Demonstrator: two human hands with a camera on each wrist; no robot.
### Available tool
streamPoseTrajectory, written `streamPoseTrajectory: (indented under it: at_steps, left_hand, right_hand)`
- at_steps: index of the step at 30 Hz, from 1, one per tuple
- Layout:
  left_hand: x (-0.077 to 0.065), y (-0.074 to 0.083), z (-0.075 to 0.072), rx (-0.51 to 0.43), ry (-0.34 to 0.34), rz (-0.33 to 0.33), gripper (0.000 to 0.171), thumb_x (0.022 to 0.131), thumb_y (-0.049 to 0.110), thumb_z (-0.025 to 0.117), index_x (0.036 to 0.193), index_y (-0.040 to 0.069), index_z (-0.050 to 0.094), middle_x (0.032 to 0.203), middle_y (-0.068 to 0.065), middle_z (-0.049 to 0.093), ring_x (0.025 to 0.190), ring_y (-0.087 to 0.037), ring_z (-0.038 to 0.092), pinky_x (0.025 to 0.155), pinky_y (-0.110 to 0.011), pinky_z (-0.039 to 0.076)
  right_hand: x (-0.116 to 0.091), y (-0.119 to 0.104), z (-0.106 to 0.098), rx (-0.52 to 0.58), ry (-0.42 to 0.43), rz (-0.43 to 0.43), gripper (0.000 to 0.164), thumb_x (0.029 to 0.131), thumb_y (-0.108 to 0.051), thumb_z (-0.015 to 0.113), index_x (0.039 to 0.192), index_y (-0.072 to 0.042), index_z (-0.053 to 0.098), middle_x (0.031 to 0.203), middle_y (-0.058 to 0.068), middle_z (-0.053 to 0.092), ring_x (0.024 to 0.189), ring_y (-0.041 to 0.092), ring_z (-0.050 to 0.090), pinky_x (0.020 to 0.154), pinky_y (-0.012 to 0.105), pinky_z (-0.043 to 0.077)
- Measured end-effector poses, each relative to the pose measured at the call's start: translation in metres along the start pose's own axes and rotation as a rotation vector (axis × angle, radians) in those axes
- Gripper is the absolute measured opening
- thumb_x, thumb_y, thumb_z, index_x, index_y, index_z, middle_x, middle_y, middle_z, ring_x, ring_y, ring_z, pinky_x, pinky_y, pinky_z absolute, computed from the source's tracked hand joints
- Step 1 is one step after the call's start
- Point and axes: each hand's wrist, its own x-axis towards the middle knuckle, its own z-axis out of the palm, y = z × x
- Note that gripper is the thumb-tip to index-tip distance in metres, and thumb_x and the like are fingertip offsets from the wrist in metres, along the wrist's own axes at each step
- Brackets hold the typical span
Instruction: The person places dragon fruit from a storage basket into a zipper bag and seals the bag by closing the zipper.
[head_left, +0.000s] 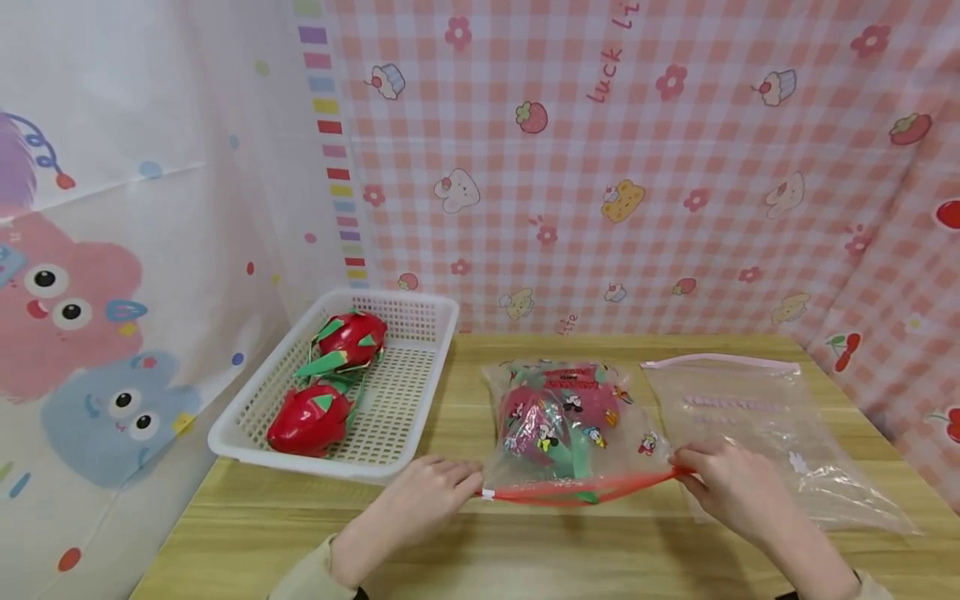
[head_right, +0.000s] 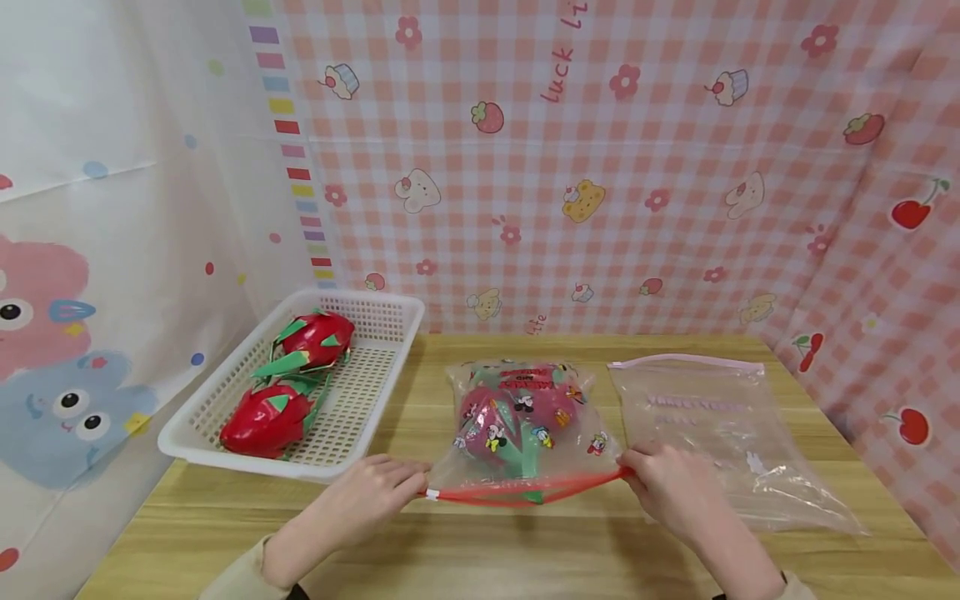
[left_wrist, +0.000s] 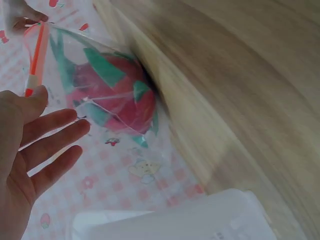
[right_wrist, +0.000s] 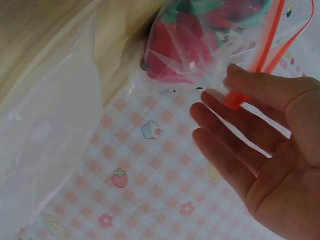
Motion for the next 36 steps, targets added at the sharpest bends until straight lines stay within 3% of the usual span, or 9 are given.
streamPoseTrajectory:
  at_steps: [3,5,7,9,12,16,20,29,36]
  left_hand:
    - [-0.003,0.000,0.002,0.062,0.032,0.042,0.007,0.090,0.019,0.057,0.088,0.013,0.057,0.092,0.004,0.073,0.083,-0.007,0.069,0.071,-0.024,0.055]
    - [-0.005,-0.001,0.004,0.098,0.060,0.064,0.016,0.096,0.020,0.046,0.088,0.012,0.058,0.092,0.004,0.073,0.083,-0.007,0.069,0.070,-0.024,0.055]
    - [-0.006,-0.001,0.005,0.119,0.083,0.077,0.023,0.100,0.018,0.039,0.089,0.012,0.058,0.092,0.003,0.073,0.083,-0.007,0.070,0.070,-0.024,0.055]
    - [-0.007,0.000,0.005,0.128,0.100,0.084,0.024,0.100,0.016,0.038,0.088,0.012,0.058,0.091,0.003,0.074,0.082,-0.008,0.070,0.069,-0.025,0.055]
    - [-0.008,0.000,0.006,0.137,0.114,0.089,0.017,0.095,0.017,0.045,0.087,0.012,0.058,0.091,0.003,0.074,0.081,-0.008,0.070,0.070,-0.025,0.055]
    - [-0.009,0.000,0.007,0.153,0.126,0.092,0.021,0.096,0.018,0.042,0.085,0.013,0.059,0.092,0.003,0.074,0.082,-0.008,0.070,0.071,-0.024,0.054]
    - [-0.011,0.002,0.008,0.165,0.144,0.088,0.039,0.104,0.017,0.027,0.084,0.014,0.060,0.092,0.003,0.074,0.083,-0.008,0.070,0.070,-0.024,0.053]
    - [-0.017,0.002,0.013,0.201,0.216,0.103,0.045,0.104,0.015,0.025,0.085,0.015,0.065,0.090,0.004,0.074,0.082,-0.008,0.070,0.067,-0.023,0.053]
    - [-0.017,0.002,0.015,0.187,0.198,0.100,0.043,0.103,0.013,0.025,0.088,0.018,0.066,0.093,0.004,0.074,0.085,-0.008,0.071,0.069,-0.023,0.054]
  right_hand:
    - [0.001,-0.011,-0.006,-0.016,-0.004,-0.007,0.041,0.054,-0.023,0.088,0.091,-0.017,0.072,0.090,-0.002,0.072,0.079,0.020,0.067,0.054,0.035,0.052]
    - [0.005,-0.026,-0.010,-0.016,0.010,-0.031,0.056,0.055,-0.031,0.087,0.106,-0.016,0.071,0.100,0.002,0.072,0.088,0.023,0.067,0.058,0.038,0.054]
    - [0.012,-0.045,-0.010,-0.008,0.075,-0.087,0.053,0.073,-0.042,0.077,0.115,-0.013,0.067,0.109,0.005,0.071,0.095,0.025,0.066,0.062,0.040,0.056]
    - [0.021,-0.067,-0.005,-0.005,0.157,-0.168,0.043,0.091,-0.042,0.058,0.119,-0.009,0.065,0.114,0.007,0.069,0.100,0.027,0.065,0.068,0.040,0.057]
    - [0.034,-0.099,0.012,-0.025,0.311,-0.308,0.049,0.104,-0.034,0.028,0.115,-0.005,0.066,0.112,0.009,0.070,0.099,0.025,0.066,0.073,0.036,0.057]
    - [0.046,-0.129,0.039,-0.063,0.434,-0.454,0.038,0.103,-0.023,0.036,0.106,-0.007,0.071,0.102,0.005,0.074,0.089,0.019,0.069,0.071,0.030,0.057]
    - [0.051,-0.142,0.059,-0.091,0.463,-0.525,0.037,0.103,-0.019,0.037,0.100,-0.010,0.072,0.092,0.000,0.074,0.083,0.015,0.069,0.068,0.027,0.057]
    - [0.060,-0.154,0.076,-0.074,0.519,-0.561,0.037,0.099,-0.006,0.037,0.096,-0.011,0.074,0.090,-0.001,0.074,0.082,0.012,0.067,0.068,0.022,0.055]
    - [0.065,-0.157,0.078,-0.065,0.545,-0.567,0.037,0.097,-0.004,0.038,0.089,-0.010,0.074,0.085,-0.001,0.073,0.079,0.011,0.066,0.067,0.020,0.055]
